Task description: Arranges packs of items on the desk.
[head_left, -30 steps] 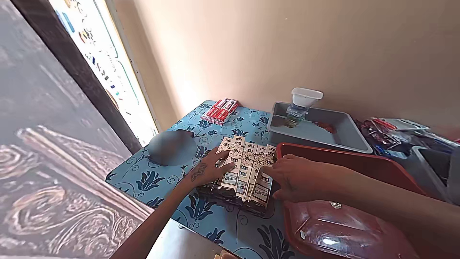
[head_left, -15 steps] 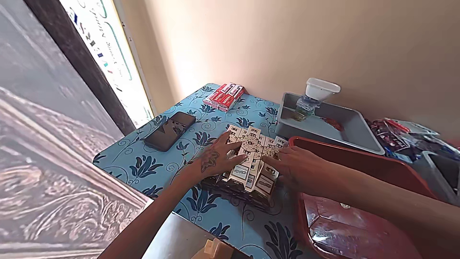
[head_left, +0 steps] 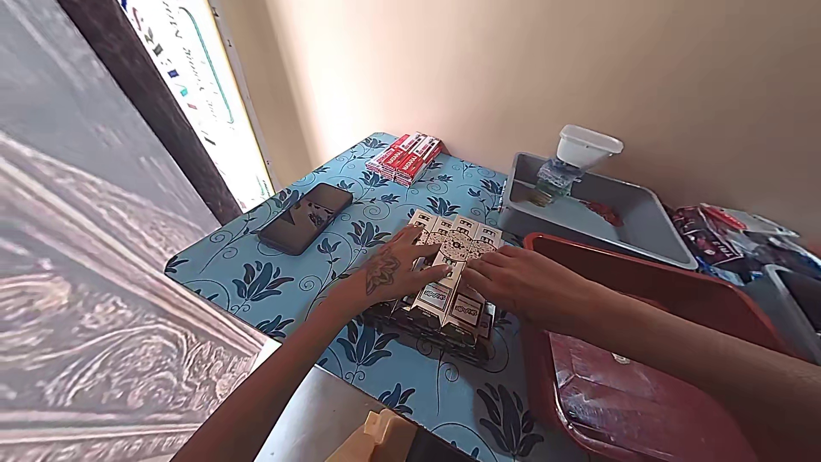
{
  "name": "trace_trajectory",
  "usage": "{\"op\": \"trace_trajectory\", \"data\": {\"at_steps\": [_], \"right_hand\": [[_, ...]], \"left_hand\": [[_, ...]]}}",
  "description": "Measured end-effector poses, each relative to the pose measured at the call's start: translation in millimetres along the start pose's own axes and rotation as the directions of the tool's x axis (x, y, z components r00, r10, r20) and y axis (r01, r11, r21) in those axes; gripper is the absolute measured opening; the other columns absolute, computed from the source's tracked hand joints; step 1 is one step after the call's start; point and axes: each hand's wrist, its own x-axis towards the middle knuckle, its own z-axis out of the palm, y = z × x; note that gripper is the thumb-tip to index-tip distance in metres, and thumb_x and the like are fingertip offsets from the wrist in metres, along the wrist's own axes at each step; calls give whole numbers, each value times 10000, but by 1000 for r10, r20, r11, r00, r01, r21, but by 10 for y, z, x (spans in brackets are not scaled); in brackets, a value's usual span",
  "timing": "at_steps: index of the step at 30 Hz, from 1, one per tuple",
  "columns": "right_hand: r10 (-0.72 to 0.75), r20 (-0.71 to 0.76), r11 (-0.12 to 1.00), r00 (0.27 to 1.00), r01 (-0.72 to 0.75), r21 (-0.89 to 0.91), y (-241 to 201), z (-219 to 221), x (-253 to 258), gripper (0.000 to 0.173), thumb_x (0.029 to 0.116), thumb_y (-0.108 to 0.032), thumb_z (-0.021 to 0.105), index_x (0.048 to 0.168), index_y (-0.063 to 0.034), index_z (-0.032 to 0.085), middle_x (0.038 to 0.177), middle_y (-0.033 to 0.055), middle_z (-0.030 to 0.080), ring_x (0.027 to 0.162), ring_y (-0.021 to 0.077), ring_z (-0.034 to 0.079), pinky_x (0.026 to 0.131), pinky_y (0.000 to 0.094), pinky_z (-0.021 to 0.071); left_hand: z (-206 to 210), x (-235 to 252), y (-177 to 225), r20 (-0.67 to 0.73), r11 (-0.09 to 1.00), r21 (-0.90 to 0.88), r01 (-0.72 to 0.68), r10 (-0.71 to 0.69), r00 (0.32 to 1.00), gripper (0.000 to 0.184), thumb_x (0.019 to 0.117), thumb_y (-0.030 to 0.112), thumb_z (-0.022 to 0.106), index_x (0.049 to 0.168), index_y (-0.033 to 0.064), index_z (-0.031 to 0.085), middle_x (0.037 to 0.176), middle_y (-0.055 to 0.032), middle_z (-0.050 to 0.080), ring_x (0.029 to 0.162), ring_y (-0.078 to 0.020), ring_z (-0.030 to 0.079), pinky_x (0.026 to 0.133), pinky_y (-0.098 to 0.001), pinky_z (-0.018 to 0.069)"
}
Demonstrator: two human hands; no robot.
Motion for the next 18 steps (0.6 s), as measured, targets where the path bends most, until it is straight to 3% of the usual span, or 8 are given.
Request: {"op": "trace_trajectory", "data": {"at_steps": [2,4,6,7,9,12,15,18], "right_hand": [[62,16,996,998,-63,63,-7,-11,-24,265,839,111,694,1083,9,697,1026,178,726,888,329,727,719,442,572],[247,121,925,961,-271,266,-59,-92,-59,306,910,60,666,1214,33,645,1153,213,691,1017,366,706,824,482,576],[431,262,663,864,-500,557,-129,-217,-104,526,999,-44,608,1480,81,437,1391,278,566,1204,367,627,999,484,511],[492,337,497,802,-577,648,-168,-280,-115,634,1032,-139,597,1564,54,312,1480,273,497,1252,330,603,1032,442,495],[550,490,182,676,-670,720,-270,-424,-95,789,1042,-282,601,1618,10,146,1584,260,373,1377,296,521,1113,400,450],[584,615,-125,529,-691,712,-478,-617,-14,862,1039,-323,609,1632,-3,70,1642,250,282,1478,323,397,1182,430,364],[638,606,-252,476,-614,748,-696,-617,39,885,1030,-309,624,1629,2,52,1642,256,266,1486,329,367,1185,446,345],[688,600,-307,407,-586,750,-885,-553,108,875,1021,-295,642,1617,10,79,1604,271,312,1431,336,424,1132,444,397]], "left_hand": [[-5,-14,11,-12,1000,-15,16,-16,1000,517,1021,448,569,1390,92,639,1562,-261,417,1496,-413,332,1181,-571,306],[3,-56,-6,-77,998,-57,41,-45,996,579,1040,444,534,1488,77,530,1585,-254,389,1479,-408,368,1164,-575,340],[-27,-139,28,-142,983,-151,103,-124,982,578,1069,391,505,1519,31,463,1584,-236,405,1462,-391,403,1167,-552,348],[-59,-190,60,-140,965,-208,159,-190,972,569,1080,382,484,1531,36,441,1588,-215,409,1461,-371,409,1168,-549,345],[-97,-295,91,-119,930,-283,234,-276,954,556,1090,385,456,1541,62,422,1562,-194,443,1425,-340,451,1143,-552,369],[-37,-459,73,-98,903,-339,263,-312,945,583,1082,400,440,1565,81,377,1511,-181,503,1378,-288,508,1123,-516,406],[65,-590,52,-135,903,-365,227,-292,947,617,1063,377,481,1571,50,353,1496,-208,510,1358,-277,526,1105,-487,427],[90,-695,51,-161,924,-316,215,-275,948,727,1013,411,584,1581,37,328,1523,-221,481,1371,-306,514,1104,-498,423]]}}
